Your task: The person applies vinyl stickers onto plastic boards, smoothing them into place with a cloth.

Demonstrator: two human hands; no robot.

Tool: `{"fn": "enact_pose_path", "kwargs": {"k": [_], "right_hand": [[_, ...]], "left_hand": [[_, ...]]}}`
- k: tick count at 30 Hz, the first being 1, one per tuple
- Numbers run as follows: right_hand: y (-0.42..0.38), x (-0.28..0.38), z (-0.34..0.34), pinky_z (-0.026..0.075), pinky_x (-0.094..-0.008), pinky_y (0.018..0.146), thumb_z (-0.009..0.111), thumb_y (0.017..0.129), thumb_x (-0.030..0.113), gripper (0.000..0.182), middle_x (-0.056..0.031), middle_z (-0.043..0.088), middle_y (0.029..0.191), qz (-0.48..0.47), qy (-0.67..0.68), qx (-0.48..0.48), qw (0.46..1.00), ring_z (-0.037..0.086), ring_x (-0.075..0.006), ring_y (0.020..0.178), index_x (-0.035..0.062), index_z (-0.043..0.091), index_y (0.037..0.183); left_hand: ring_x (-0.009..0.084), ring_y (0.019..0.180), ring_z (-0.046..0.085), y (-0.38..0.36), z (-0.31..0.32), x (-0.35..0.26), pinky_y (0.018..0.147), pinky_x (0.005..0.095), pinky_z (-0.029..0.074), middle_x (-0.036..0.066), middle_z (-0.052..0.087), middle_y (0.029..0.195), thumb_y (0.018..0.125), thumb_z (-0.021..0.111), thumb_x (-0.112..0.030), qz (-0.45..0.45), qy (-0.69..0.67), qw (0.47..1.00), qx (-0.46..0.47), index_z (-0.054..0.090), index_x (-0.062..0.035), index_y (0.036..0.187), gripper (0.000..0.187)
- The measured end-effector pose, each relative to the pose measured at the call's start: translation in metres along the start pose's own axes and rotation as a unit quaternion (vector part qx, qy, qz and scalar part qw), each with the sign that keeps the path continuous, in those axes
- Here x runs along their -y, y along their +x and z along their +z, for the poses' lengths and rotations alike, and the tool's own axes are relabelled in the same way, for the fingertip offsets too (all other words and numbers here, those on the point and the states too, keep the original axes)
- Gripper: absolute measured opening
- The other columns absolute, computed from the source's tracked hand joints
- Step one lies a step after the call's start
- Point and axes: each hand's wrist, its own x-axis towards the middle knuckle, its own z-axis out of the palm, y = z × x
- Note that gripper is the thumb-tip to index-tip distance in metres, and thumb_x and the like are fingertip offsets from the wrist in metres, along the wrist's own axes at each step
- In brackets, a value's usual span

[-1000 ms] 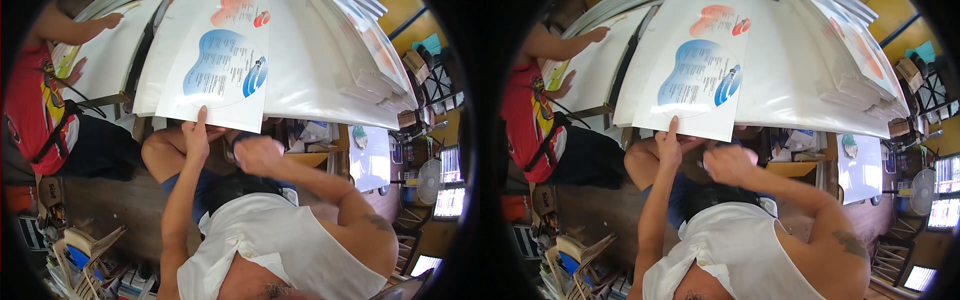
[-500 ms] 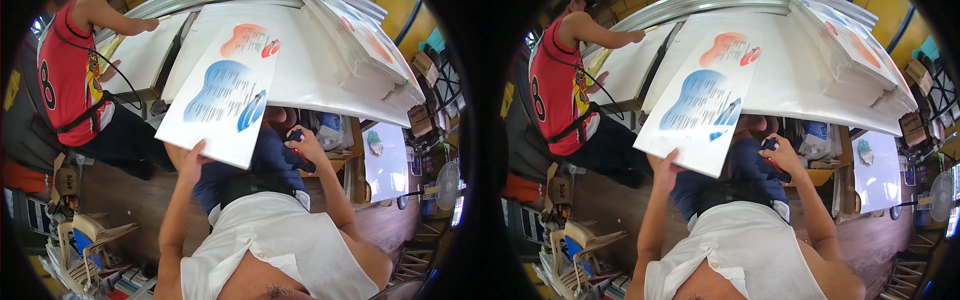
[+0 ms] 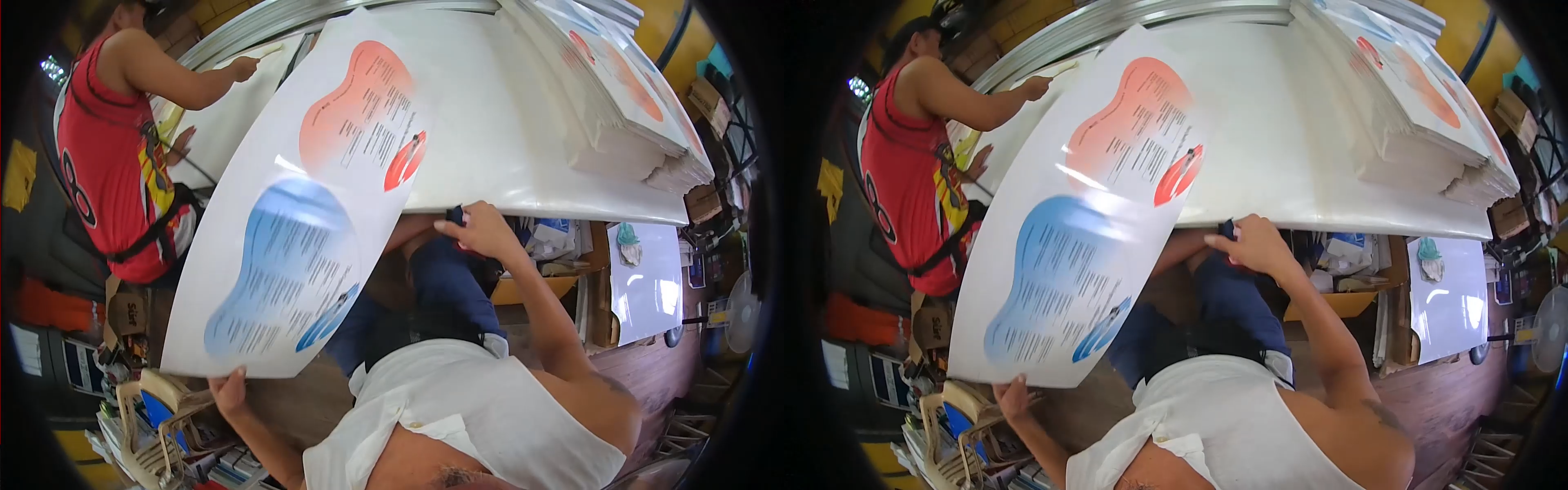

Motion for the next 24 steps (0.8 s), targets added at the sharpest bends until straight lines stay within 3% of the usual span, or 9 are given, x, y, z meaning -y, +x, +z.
{"fn": "enact_pose_path", "kwargs": {"k": [1, 4, 6, 8, 10, 15, 16, 18, 24], "right_hand": [[0.009, -0.023, 0.003, 0.053, -0.0378, 0.062, 0.081, 0.079, 0.044, 0.051, -0.0100, 0.066, 0.065, -0.077, -0.113, -0.100, 0.986, 0.066, -0.0194, 0.062, -0.0045, 0.069, 0.088], [0.011, 0.028, -0.071, 0.054, -0.0401, 0.070, 0.086, 0.075, 0.033, 0.051, -0.0094, 0.066, 0.074, 0.031, 0.138, -0.077, 0.987, 0.066, -0.0205, 0.074, -0.0033, 0.067, 0.106], [0.059, 0.007, -0.096, 0.056, -0.0360, 0.072, 0.091, 0.071, 0.030, 0.068, -0.0204, 0.070, 0.098, -0.114, 0.064, -0.260, 0.957, 0.069, -0.0237, 0.080, -0.0018, 0.061, 0.122], [0.105, 0.005, -0.125, 0.057, -0.0344, 0.075, 0.093, 0.069, 0.027, 0.079, -0.0193, 0.068, 0.108, -0.137, 0.185, -0.250, 0.940, 0.069, -0.0245, 0.084, -0.0006, 0.055, 0.133], [0.168, -0.013, -0.139, 0.054, -0.0349, 0.087, 0.089, 0.074, 0.025, 0.070, -0.0087, 0.067, 0.105, -0.209, 0.126, -0.317, 0.916, 0.065, -0.0199, 0.093, 0.0029, 0.056, 0.131], [0.177, 0.007, -0.171, 0.054, -0.0277, 0.071, 0.086, 0.078, 0.018, 0.044, -0.0044, 0.069, 0.094, -0.227, 0.245, -0.023, 0.942, 0.064, -0.0124, 0.080, 0.0036, 0.068, 0.115], [0.172, 0.006, -0.169, 0.050, -0.0253, 0.061, 0.086, 0.079, 0.018, 0.035, -0.0003, 0.067, 0.080, -0.193, 0.260, -0.030, 0.946, 0.061, -0.0091, 0.068, 0.0028, 0.071, 0.107], [0.147, 0.003, -0.172, 0.045, -0.0238, 0.053, 0.087, 0.079, 0.020, 0.027, 0.0031, 0.063, 0.068, -0.169, 0.210, -0.077, 0.960, 0.056, -0.0067, 0.058, 0.0019, 0.075, 0.095], [0.038, -0.010, -0.206, 0.042, -0.0232, 0.044, 0.086, 0.080, 0.022, 0.028, -0.0005, 0.066, 0.066, -0.183, 0.134, -0.282, 0.932, 0.053, -0.0057, 0.048, 0.0000, 0.074, 0.094]], "left_hand": [[0.0260, 0.119, 0.059, 0.001, -0.007, -0.012, 0.107, 0.0411, 0.043, 0.016, 0.064, 0.127, 0.073, 0.065, 0.011, 0.025, 0.037, 0.999, 0.029, 0.061, 0.0101, 0.127, 0.054], [0.0246, 0.116, 0.060, -0.001, -0.052, -0.031, 0.103, 0.0399, 0.044, 0.015, 0.065, 0.125, 0.077, 0.064, 0.008, 0.034, 0.099, 0.994, -0.007, 0.063, 0.0080, 0.125, 0.048], [0.0244, 0.114, 0.060, 0.014, -0.067, -0.043, 0.102, 0.0397, 0.045, 0.015, 0.065, 0.125, 0.079, 0.065, 0.007, 0.084, 0.099, 0.991, -0.035, 0.063, 0.0066, 0.125, 0.046], [0.0256, 0.115, 0.059, 0.036, -0.088, -0.045, 0.101, 0.0404, 0.046, 0.016, 0.064, 0.127, 0.081, 0.068, 0.003, 0.128, 0.114, 0.983, -0.062, 0.062, 0.0068, 0.126, 0.045], [0.0248, 0.113, 0.059, 0.055, -0.103, -0.047, 0.099, 0.0401, 0.046, 0.014, 0.064, 0.125, 0.083, 0.070, 0.002, 0.138, 0.120, 0.980, -0.079, 0.061, 0.0059, 0.126, 0.044], [0.0228, 0.099, 0.061, 0.098, -0.091, -0.074, 0.093, 0.0390, 0.051, 0.011, 0.064, 0.115, 0.087, 0.068, 0.004, 0.136, 0.080, 0.981, -0.116, 0.063, 0.0019, 0.120, 0.033], [0.0240, 0.097, 0.061, 0.104, -0.071, -0.086, 0.091, 0.0393, 0.052, 0.011, 0.064, 0.113, 0.087, 0.067, 0.005, 0.160, 0.034, 0.978, -0.126, 0.064, 0.0016, 0.117, 0.030], [0.0278, 0.089, 0.065, 0.115, -0.115, -0.095, 0.070, 0.0411, 0.054, 0.023, 0.071, 0.103, 0.089, 0.079, -0.035, 0.171, 0.265, 0.943, -0.106, 0.076, -0.0002, 0.106, 0.039], [0.0292, 0.095, 0.066, 0.209, -0.004, -0.187, 0.075, 0.0428, 0.054, 0.023, 0.070, 0.109, 0.095, 0.070, -0.035, 0.451, 0.385, 0.772, -0.231, 0.073, 0.0004, 0.105, 0.036]]}}
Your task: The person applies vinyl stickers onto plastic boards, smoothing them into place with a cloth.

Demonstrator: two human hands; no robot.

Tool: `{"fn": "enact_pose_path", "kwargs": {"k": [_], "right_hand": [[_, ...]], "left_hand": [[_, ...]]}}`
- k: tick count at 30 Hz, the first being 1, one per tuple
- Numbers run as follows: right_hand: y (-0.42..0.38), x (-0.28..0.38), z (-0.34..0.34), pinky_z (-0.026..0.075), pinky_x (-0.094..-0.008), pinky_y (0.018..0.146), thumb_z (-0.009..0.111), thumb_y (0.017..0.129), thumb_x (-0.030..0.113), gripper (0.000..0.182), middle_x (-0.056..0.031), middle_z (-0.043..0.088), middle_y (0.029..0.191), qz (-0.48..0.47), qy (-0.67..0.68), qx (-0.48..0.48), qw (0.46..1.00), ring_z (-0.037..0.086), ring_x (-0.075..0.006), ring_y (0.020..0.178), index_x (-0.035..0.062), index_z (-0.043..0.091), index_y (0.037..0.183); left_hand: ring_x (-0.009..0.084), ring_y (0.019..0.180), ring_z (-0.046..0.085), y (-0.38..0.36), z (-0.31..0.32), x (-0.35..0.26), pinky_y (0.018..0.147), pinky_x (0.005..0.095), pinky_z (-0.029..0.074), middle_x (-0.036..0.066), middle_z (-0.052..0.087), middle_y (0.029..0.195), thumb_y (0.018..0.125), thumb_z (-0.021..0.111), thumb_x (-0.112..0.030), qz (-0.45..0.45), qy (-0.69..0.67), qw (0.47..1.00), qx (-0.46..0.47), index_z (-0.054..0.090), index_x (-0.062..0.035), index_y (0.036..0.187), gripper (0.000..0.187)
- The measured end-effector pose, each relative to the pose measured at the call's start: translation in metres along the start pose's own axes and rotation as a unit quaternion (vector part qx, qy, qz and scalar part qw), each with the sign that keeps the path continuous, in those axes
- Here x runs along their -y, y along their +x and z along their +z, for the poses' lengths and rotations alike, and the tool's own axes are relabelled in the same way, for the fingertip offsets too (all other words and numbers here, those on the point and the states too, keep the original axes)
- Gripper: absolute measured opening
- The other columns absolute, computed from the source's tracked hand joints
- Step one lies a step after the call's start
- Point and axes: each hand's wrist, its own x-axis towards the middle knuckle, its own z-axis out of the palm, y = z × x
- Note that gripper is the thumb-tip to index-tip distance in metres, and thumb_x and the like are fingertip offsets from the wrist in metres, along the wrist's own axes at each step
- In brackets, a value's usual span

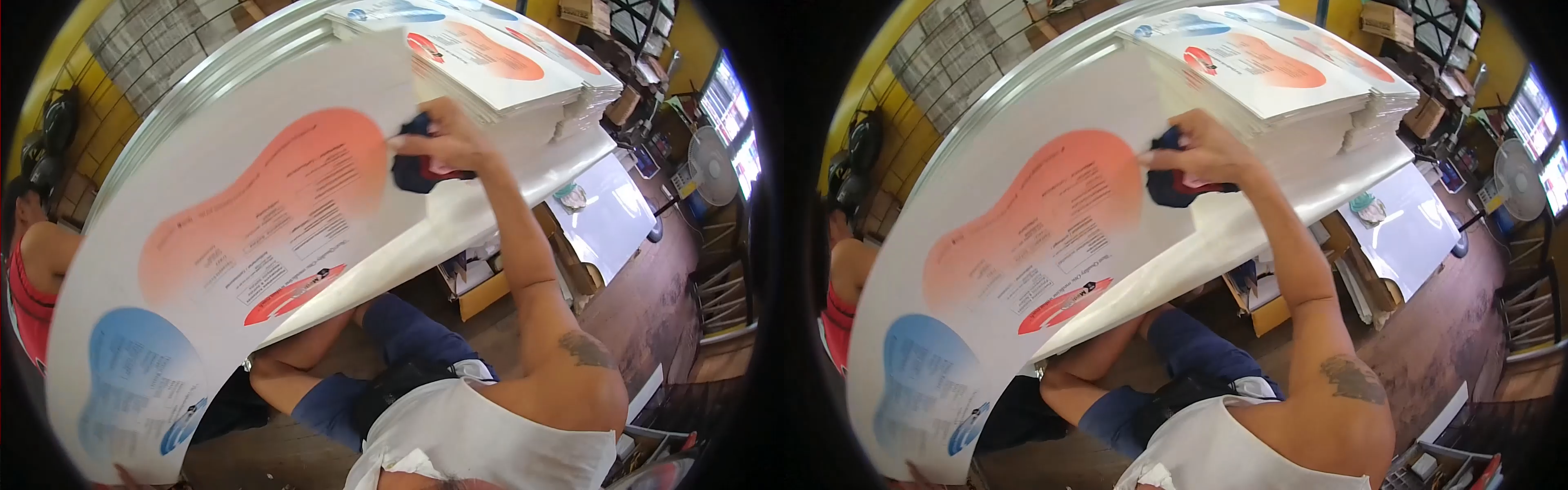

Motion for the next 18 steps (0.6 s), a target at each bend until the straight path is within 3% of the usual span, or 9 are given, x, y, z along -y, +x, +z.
{"fn": "enact_pose_path", "kwargs": {"k": [3, 5, 6, 8, 10, 11, 14, 16, 18], "right_hand": [[-0.019, 0.025, -0.069, 0.041, -0.0249, 0.043, 0.083, 0.081, 0.029, 0.028, -0.0004, 0.064, 0.067, 0.064, 0.089, -0.076, 0.991, 0.054, -0.0089, 0.047, 0.0028, 0.072, 0.080], [-0.022, 0.037, -0.104, 0.044, -0.0245, 0.045, 0.082, 0.082, 0.025, 0.022, -0.0008, 0.066, 0.070, 0.025, 0.137, -0.158, 0.977, 0.056, -0.0091, 0.049, 0.0045, 0.074, 0.083], [-0.022, 0.044, -0.116, 0.047, -0.0245, 0.048, 0.082, 0.082, 0.024, 0.020, -0.0014, 0.067, 0.072, -0.008, 0.173, -0.198, 0.965, 0.057, -0.0089, 0.051, 0.0050, 0.074, 0.085], [-0.023, 0.026, -0.180, 0.052, -0.0255, 0.058, 0.080, 0.084, 0.021, 0.019, -0.0034, 0.068, 0.077, -0.018, 0.112, -0.245, 0.963, 0.063, -0.0100, 0.060, 0.0038, 0.074, 0.090], [-0.024, 0.005, -0.232, 0.055, -0.0268, 0.067, 0.079, 0.085, 0.020, 0.021, -0.0048, 0.070, 0.082, -0.022, 0.023, -0.305, 0.952, 0.067, -0.0121, 0.069, 0.0022, 0.073, 0.094], [-0.025, 0.016, -0.220, 0.056, -0.0270, 0.067, 0.080, 0.084, 0.020, 0.022, -0.0056, 0.070, 0.084, 0.018, 0.095, -0.329, 0.939, 0.068, -0.0136, 0.069, 0.0010, 0.072, 0.094], [-0.029, -0.003, -0.235, 0.056, -0.0267, 0.065, 0.082, 0.080, 0.022, 0.026, -0.0069, 0.069, 0.081, 0.070, 0.184, -0.358, 0.913, 0.069, -0.0160, 0.068, -0.0001, 0.071, 0.089], [-0.033, -0.013, -0.221, 0.048, -0.0257, 0.052, 0.084, 0.077, 0.031, 0.032, -0.0033, 0.065, 0.071, 0.036, 0.167, -0.407, 0.897, 0.062, -0.0136, 0.056, 0.0022, 0.071, 0.084], [-0.026, -0.069, -0.258, 0.036, -0.0266, 0.047, 0.083, 0.074, 0.042, 0.042, -0.0016, 0.059, 0.063, 0.084, 0.075, -0.443, 0.889, 0.051, -0.0121, 0.049, 0.0022, 0.071, 0.081]], "left_hand": [[0.0301, 0.096, 0.066, 0.110, 0.037, -0.034, 0.076, 0.0431, 0.055, 0.023, 0.069, 0.109, 0.097, 0.067, -0.035, 0.247, 0.177, 0.952, -0.031, 0.071, 0.0015, 0.105, 0.037], [0.0310, 0.093, 0.067, 0.179, 0.057, -0.059, 0.074, 0.0424, 0.056, 0.022, 0.070, 0.106, 0.097, 0.067, -0.035, 0.426, 0.366, 0.827, -0.036, 0.070, 0.0033, 0.106, 0.040], [0.0304, 0.091, 0.067, 0.194, 0.067, -0.080, 0.073, 0.0422, 0.056, 0.022, 0.070, 0.104, 0.096, 0.067, -0.034, 0.465, 0.389, 0.795, -0.021, 0.070, 0.0034, 0.105, 0.039], [0.0292, 0.086, 0.066, 0.193, 0.095, -0.123, 0.071, 0.0416, 0.056, 0.021, 0.069, 0.100, 0.095, 0.067, -0.033, 0.443, 0.275, 0.852, 0.040, 0.070, 0.0036, 0.103, 0.037], [0.0280, 0.082, 0.065, 0.157, 0.118, -0.177, 0.069, 0.0410, 0.056, 0.019, 0.069, 0.096, 0.093, 0.068, -0.031, 0.352, 0.023, 0.929, 0.115, 0.069, 0.0037, 0.101, 0.035], [0.0274, 0.080, 0.065, 0.136, 0.129, -0.205, 0.068, 0.0408, 0.056, 0.019, 0.069, 0.094, 0.093, 0.068, -0.030, 0.312, -0.098, 0.933, 0.152, 0.069, 0.0038, 0.100, 0.034], [0.0256, 0.073, 0.064, 0.076, 0.137, -0.266, 0.065, 0.0399, 0.056, 0.017, 0.069, 0.087, 0.090, 0.069, -0.027, 0.248, -0.396, 0.852, 0.237, 0.068, 0.0040, 0.097, 0.032], [0.0243, 0.069, 0.063, 0.046, 0.123, -0.294, 0.063, 0.0393, 0.056, 0.016, 0.069, 0.083, 0.089, 0.069, -0.025, 0.275, -0.532, 0.758, 0.258, 0.068, 0.0042, 0.096, 0.030], [0.0231, 0.064, 0.063, 0.025, 0.109, -0.318, 0.061, 0.0388, 0.056, 0.015, 0.068, 0.079, 0.087, 0.070, -0.023, 0.307, -0.611, 0.684, 0.254, 0.068, 0.0043, 0.094, 0.029]]}}
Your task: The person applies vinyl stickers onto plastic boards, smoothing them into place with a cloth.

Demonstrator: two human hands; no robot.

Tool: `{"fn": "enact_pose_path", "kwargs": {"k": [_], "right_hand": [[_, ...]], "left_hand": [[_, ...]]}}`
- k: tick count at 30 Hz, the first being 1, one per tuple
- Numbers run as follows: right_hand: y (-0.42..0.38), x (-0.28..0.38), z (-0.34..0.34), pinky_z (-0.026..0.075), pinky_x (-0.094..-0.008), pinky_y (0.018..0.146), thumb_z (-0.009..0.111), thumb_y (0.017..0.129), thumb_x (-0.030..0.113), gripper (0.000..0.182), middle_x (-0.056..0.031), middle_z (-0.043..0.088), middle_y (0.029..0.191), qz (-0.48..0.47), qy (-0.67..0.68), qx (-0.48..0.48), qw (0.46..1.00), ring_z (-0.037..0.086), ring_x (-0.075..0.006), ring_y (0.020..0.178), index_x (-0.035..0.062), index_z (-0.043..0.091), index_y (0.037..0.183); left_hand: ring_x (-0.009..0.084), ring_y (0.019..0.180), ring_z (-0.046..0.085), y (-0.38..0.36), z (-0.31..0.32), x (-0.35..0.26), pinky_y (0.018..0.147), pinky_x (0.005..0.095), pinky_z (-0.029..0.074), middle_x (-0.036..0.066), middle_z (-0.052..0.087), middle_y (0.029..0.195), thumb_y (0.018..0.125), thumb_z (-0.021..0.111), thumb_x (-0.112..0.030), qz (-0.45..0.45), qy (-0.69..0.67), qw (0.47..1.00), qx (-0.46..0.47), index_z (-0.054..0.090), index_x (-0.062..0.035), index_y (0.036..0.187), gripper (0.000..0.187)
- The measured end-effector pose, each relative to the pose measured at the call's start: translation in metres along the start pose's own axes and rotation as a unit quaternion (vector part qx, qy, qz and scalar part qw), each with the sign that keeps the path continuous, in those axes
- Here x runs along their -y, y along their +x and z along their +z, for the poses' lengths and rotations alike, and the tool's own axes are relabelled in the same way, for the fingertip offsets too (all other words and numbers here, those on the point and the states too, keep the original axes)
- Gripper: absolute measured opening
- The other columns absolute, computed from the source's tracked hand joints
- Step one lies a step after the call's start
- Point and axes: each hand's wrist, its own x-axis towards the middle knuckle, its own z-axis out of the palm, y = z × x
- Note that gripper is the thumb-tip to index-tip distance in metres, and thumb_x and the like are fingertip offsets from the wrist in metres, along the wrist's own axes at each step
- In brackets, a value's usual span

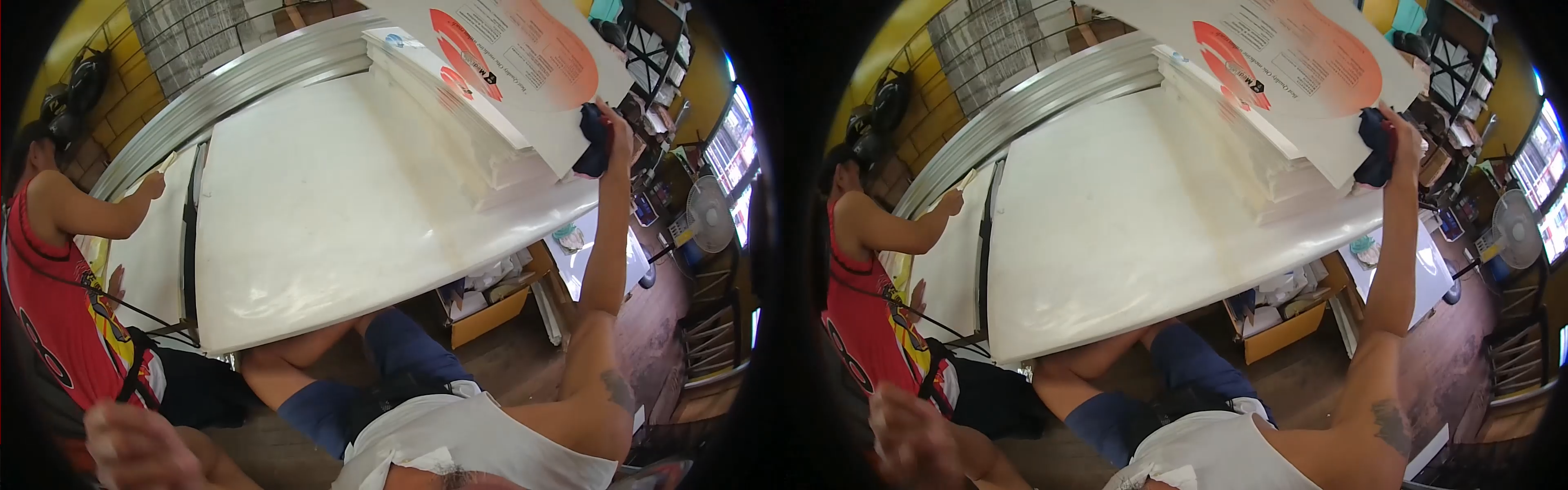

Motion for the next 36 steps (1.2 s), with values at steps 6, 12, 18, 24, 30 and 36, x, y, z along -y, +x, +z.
{"fn": "enact_pose_path", "kwargs": {"k": [6, 12, 18, 24, 30, 36], "right_hand": [[0.062, -0.074, -0.019, 0.029, -0.0303, 0.049, 0.079, 0.075, 0.049, 0.047, -0.0007, 0.055, 0.057, 0.058, -0.121, 0.004, 0.991, 0.045, -0.0123, 0.049, 0.0026, 0.074, 0.081], [0.043, -0.064, 0.001, 0.031, -0.0326, 0.055, 0.077, 0.079, 0.041, 0.034, -0.0009, 0.055, 0.058, 0.086, -0.209, -0.026, 0.974, 0.046, -0.0137, 0.053, 0.0068, 0.077, 0.080], [0.061, -0.102, -0.019, 0.033, -0.0302, 0.056, 0.065, 0.084, 0.033, 0.031, 0.0006, 0.059, 0.064, 0.052, -0.049, -0.015, 0.997, 0.048, -0.0124, 0.059, 0.0063, 0.079, 0.085], [0.038, -0.092, -0.008, 0.037, -0.0304, 0.057, 0.067, 0.084, 0.032, 0.029, -0.0015, 0.062, 0.068, 0.073, -0.054, -0.038, 0.995, 0.050, -0.0133, 0.061, 0.0059, 0.079, 0.086], [0.032, -0.066, 0.006, 0.043, -0.0316, 0.062, 0.067, 0.084, 0.034, 0.032, -0.0059, 0.068, 0.074, 0.068, -0.125, -0.016, 0.990, 0.061, -0.0174, 0.069, 0.0040, 0.078, 0.085], [0.084, -0.099, -0.015, 0.046, -0.0335, 0.065, 0.066, 0.085, 0.037, 0.037, -0.0085, 0.070, 0.076, 0.067, -0.220, 0.051, 0.972, 0.065, -0.0200, 0.073, 0.0028, 0.078, 0.085]], "left_hand": [[0.0157, 0.054, 0.057, 0.027, 0.016, -0.010, 0.058, 0.0353, 0.056, 0.007, 0.065, 0.065, 0.076, 0.073, -0.016, 0.054, -0.037, 0.997, 0.036, 0.065, 0.0020, 0.082, 0.020], [0.0157, 0.054, 0.057, 0.033, -0.009, -0.001, 0.058, 0.0351, 0.056, 0.006, 0.066, 0.066, 0.072, 0.075, -0.018, 0.066, -0.095, 0.983, 0.143, 0.068, 0.0035, 0.084, 0.026], [0.0139, 0.049, 0.047, 0.021, -0.011, -0.034, 0.053, 0.0332, 0.048, 0.002, 0.057, 0.060, 0.081, 0.075, -0.018, -0.114, -0.121, 0.982, 0.087, 0.072, -0.0028, 0.099, 0.024], [0.0138, 0.050, 0.044, -0.003, -0.007, -0.027, 0.054, 0.0339, 0.047, 0.000, 0.053, 0.061, 0.084, 0.074, -0.021, -0.090, -0.155, 0.984, 0.017, 0.069, -0.0137, 0.107, 0.025], [0.0136, 0.052, 0.041, -0.016, -0.001, -0.021, 0.055, 0.0347, 0.046, -0.001, 0.050, 0.062, 0.087, 0.073, -0.023, -0.087, -0.182, 0.979, -0.025, 0.067, -0.0245, 0.116, 0.029], [0.0135, 0.053, 0.039, -0.030, 0.008, -0.021, 0.057, 0.0355, 0.045, -0.003, 0.047, 0.064, 0.090, 0.072, -0.026, -0.108, -0.227, 0.963, -0.097, 0.064, -0.0353, 0.125, 0.036]]}}
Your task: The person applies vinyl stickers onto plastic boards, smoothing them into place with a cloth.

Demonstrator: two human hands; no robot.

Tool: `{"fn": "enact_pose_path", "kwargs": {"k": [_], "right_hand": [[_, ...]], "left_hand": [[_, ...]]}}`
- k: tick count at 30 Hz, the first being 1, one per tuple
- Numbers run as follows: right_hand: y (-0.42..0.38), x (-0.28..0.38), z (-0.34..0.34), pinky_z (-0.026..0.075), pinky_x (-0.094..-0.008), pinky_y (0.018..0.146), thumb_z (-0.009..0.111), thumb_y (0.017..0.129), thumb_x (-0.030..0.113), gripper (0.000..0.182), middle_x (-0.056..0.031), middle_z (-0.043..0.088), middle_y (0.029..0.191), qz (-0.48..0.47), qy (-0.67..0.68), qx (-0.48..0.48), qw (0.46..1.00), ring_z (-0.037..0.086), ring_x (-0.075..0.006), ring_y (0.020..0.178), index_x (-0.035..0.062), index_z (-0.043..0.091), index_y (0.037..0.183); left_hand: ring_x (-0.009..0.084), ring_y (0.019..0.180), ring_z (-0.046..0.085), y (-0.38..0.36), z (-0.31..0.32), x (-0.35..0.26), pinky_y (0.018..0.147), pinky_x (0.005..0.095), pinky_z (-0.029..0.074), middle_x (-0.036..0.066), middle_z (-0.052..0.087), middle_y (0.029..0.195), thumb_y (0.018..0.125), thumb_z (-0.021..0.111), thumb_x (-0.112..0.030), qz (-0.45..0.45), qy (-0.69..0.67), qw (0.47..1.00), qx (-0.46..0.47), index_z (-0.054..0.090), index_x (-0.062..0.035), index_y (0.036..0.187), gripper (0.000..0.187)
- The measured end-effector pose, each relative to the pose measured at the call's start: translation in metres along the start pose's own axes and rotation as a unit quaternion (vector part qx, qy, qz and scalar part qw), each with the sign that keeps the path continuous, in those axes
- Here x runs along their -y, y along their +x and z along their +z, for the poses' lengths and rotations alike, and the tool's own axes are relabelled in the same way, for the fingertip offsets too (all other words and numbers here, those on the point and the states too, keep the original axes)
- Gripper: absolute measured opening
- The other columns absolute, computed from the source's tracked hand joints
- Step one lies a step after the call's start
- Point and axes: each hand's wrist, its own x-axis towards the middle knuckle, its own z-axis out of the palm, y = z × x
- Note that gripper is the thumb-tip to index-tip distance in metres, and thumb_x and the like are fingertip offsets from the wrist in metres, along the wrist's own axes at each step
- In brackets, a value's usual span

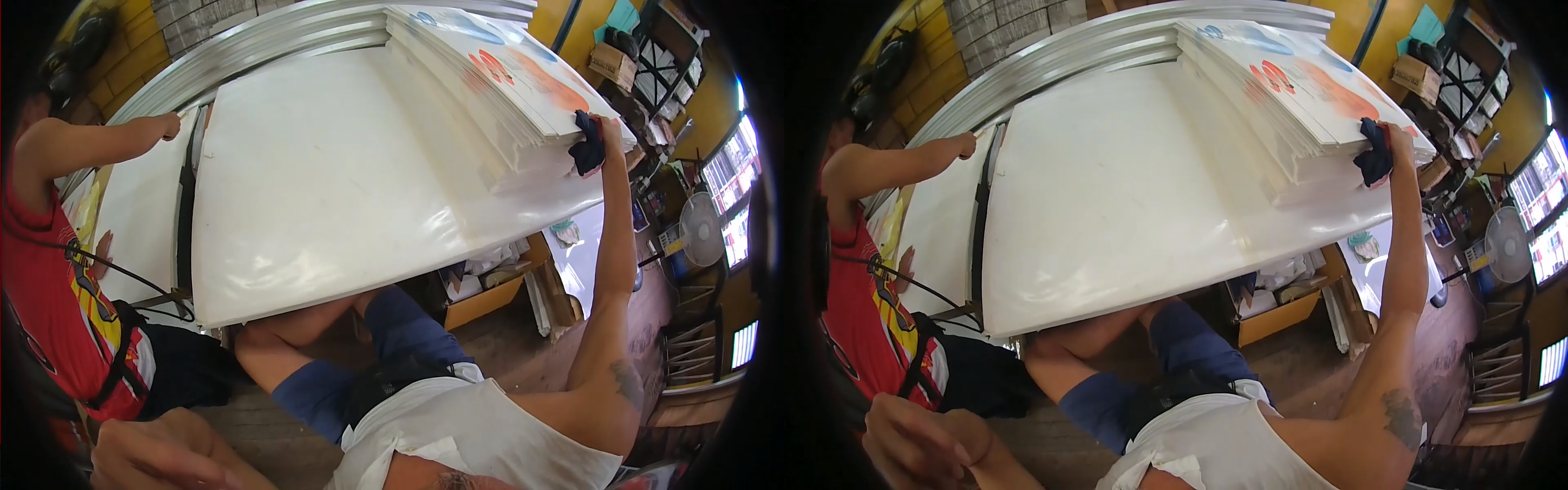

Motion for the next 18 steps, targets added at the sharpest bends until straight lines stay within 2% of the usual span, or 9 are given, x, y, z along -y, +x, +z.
{"fn": "enact_pose_path", "kwargs": {"k": [1, 5, 8, 11, 13, 14, 16, 17, 18], "right_hand": [[0.008, -0.005, -0.001, 0.046, -0.0338, 0.065, 0.066, 0.085, 0.038, 0.037, -0.0089, 0.070, 0.076, -0.005, -0.039, 0.009, 0.999, 0.065, -0.0204, 0.073, 0.0026, 0.078, 0.085], [0.039, -0.023, -0.009, 0.052, -0.0283, 0.080, 0.059, 0.092, 0.031, 0.037, -0.0074, 0.077, 0.096, -0.053, -0.246, 0.031, 0.967, 0.070, -0.0154, 0.092, 0.0018, 0.078, 0.105], [-0.001, 0.002, 0.002, 0.049, -0.0324, 0.072, 0.067, 0.084, 0.037, 0.037, -0.0093, 0.072, 0.083, -0.057, -0.192, 0.004, 0.980, 0.066, -0.0196, 0.077, 0.0030, 0.078, 0.093], [-0.045, 0.028, 0.012, 0.048, -0.0330, 0.067, 0.072, 0.081, 0.037, 0.033, -0.0089, 0.071, 0.076, -0.048, -0.095, 0.008, 0.994, 0.064, -0.0196, 0.070, 0.0046, 0.079, 0.086], [-0.056, 0.041, 0.009, 0.047, -0.0306, 0.066, 0.074, 0.080, 0.033, 0.028, -0.0067, 0.071, 0.078, -0.059, -0.061, 0.029, 0.996, 0.063, -0.0163, 0.070, 0.0056, 0.080, 0.085], [-0.060, 0.047, 0.008, 0.048, -0.0291, 0.067, 0.070, 0.083, 0.031, 0.030, -0.0065, 0.072, 0.082, -0.047, -0.085, 0.038, 0.995, 0.064, -0.0153, 0.072, 0.0039, 0.079, 0.090], [-0.066, 0.054, 0.010, 0.049, -0.0262, 0.070, 0.062, 0.091, 0.029, 0.034, -0.0060, 0.074, 0.089, -0.023, -0.135, 0.054, 0.989, 0.065, -0.0132, 0.078, 0.0005, 0.078, 0.100], [-0.069, 0.054, 0.011, 0.045, -0.0271, 0.059, 0.067, 0.089, 0.029, 0.032, -0.0044, 0.073, 0.085, -0.029, -0.105, 0.068, 0.992, 0.059, -0.0110, 0.066, 0.0008, 0.078, 0.097], [-0.071, 0.055, 0.013, 0.045, -0.0286, 0.062, 0.070, 0.086, 0.033, 0.033, -0.0060, 0.072, 0.082, -0.036, -0.112, 0.067, 0.991, 0.061, -0.0134, 0.068, 0.0014, 0.079, 0.094]], "left_hand": [[0.0135, 0.053, 0.038, -0.004, 0.002, 0.000, 0.057, 0.0356, 0.045, -0.003, 0.047, 0.064, 0.091, 0.071, -0.027, -0.004, -0.012, 1.000, -0.021, 0.064, -0.0371, 0.126, 0.038], [0.0134, 0.054, 0.036, -0.020, 0.006, 0.003, 0.058, 0.0361, 0.045, -0.004, 0.045, 0.065, 0.093, 0.071, -0.028, -0.014, -0.056, 0.995, -0.084, 0.062, -0.0444, 0.132, 0.043], [0.0145, 0.055, 0.041, -0.015, -0.033, 0.020, 0.057, 0.0389, 0.047, -0.002, 0.047, 0.065, 0.091, 0.072, -0.030, -0.014, -0.085, 0.996, 0.039, 0.058, -0.0463, 0.137, 0.051], [0.0187, 0.057, 0.052, 0.026, -0.055, 0.054, 0.057, 0.0428, 0.049, 0.001, 0.054, 0.066, 0.091, 0.070, -0.029, 0.066, -0.053, 0.981, 0.174, 0.051, -0.0446, 0.142, 0.057], [0.0247, 0.074, 0.060, 0.039, -0.054, 0.045, 0.070, 0.0449, 0.052, 0.005, 0.061, 0.079, 0.097, 0.062, -0.028, 0.014, 0.008, 0.984, 0.176, 0.050, -0.0316, 0.139, 0.045], [0.0277, 0.083, 0.065, 0.045, -0.053, 0.040, 0.076, 0.0459, 0.053, 0.007, 0.065, 0.086, 0.099, 0.058, -0.027, -0.012, 0.039, 0.983, 0.179, 0.049, -0.0250, 0.138, 0.040], [0.0283, 0.081, 0.063, 0.041, -0.070, 0.056, 0.074, 0.0429, 0.053, 0.009, 0.064, 0.079, 0.100, 0.057, -0.028, -0.031, 0.096, 0.983, 0.150, 0.053, -0.0103, 0.129, 0.034], [0.0287, 0.080, 0.062, 0.038, -0.077, 0.067, 0.073, 0.0414, 0.052, 0.009, 0.063, 0.075, 0.100, 0.057, -0.029, -0.042, 0.125, 0.982, 0.135, 0.054, -0.0030, 0.124, 0.035], [0.0270, 0.078, 0.061, 0.031, -0.078, 0.082, 0.071, 0.0380, 0.051, 0.009, 0.063, 0.074, 0.100, 0.056, -0.034, -0.047, 0.111, 0.988, 0.094, 0.053, 0.0019, 0.126, 0.044]]}}
